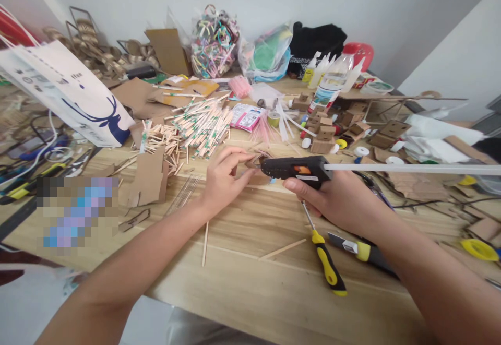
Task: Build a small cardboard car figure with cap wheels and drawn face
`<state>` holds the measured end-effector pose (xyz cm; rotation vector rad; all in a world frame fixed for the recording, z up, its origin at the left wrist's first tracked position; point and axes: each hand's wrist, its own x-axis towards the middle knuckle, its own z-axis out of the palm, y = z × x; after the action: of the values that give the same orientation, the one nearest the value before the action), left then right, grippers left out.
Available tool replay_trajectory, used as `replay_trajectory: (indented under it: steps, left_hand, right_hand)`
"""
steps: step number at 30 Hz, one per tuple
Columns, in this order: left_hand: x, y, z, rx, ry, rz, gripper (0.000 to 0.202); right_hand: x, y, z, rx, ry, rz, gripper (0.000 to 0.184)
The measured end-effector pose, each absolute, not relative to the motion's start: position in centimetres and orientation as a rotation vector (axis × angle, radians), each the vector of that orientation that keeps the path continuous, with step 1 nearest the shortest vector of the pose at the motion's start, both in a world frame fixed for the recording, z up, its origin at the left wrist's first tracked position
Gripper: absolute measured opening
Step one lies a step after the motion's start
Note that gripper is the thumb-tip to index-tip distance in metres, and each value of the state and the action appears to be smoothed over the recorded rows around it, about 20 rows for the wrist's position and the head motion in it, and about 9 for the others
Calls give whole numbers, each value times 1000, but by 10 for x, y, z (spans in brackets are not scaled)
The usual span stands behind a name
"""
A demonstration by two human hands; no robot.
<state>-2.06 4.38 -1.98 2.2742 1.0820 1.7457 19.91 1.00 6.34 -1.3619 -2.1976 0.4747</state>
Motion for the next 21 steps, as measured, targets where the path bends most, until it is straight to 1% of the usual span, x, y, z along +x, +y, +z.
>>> replay_trajectory:
  steps: [4, 6, 8, 10, 13, 14, 17, 21]
  left_hand:
    - [-19, 51, -19, 1938, 1188, 1779, 25]
    - [-19, 58, -19, 1654, 1235, 1782, 30]
    - [-22, 64, -18, 1379, 1240, 1737, 34]
    - [-25, 70, -17, 1154, 1204, 1670, 35]
    - [-31, 76, -12, 935, 1088, 1538, 38]
    - [-33, 78, -10, 877, 1041, 1482, 39]
    - [-35, 79, -4, 708, 933, 1331, 38]
    - [-33, 75, 2, 595, 877, 1257, 25]
  right_hand:
    - [208, 11, 62, -1380, -2149, 681, 48]
    - [216, 13, 63, -1375, -2109, 722, 52]
    - [223, 15, 65, -1280, -2126, 716, 50]
    - [225, 15, 70, -1160, -2230, 727, 40]
    - [216, 10, 74, -1171, -2529, 783, 12]
    - [211, 7, 73, -1225, -2621, 772, 13]
    - [193, 0, 67, -1337, -2823, 746, 31]
    - [180, -6, 54, -1336, -2954, 788, 52]
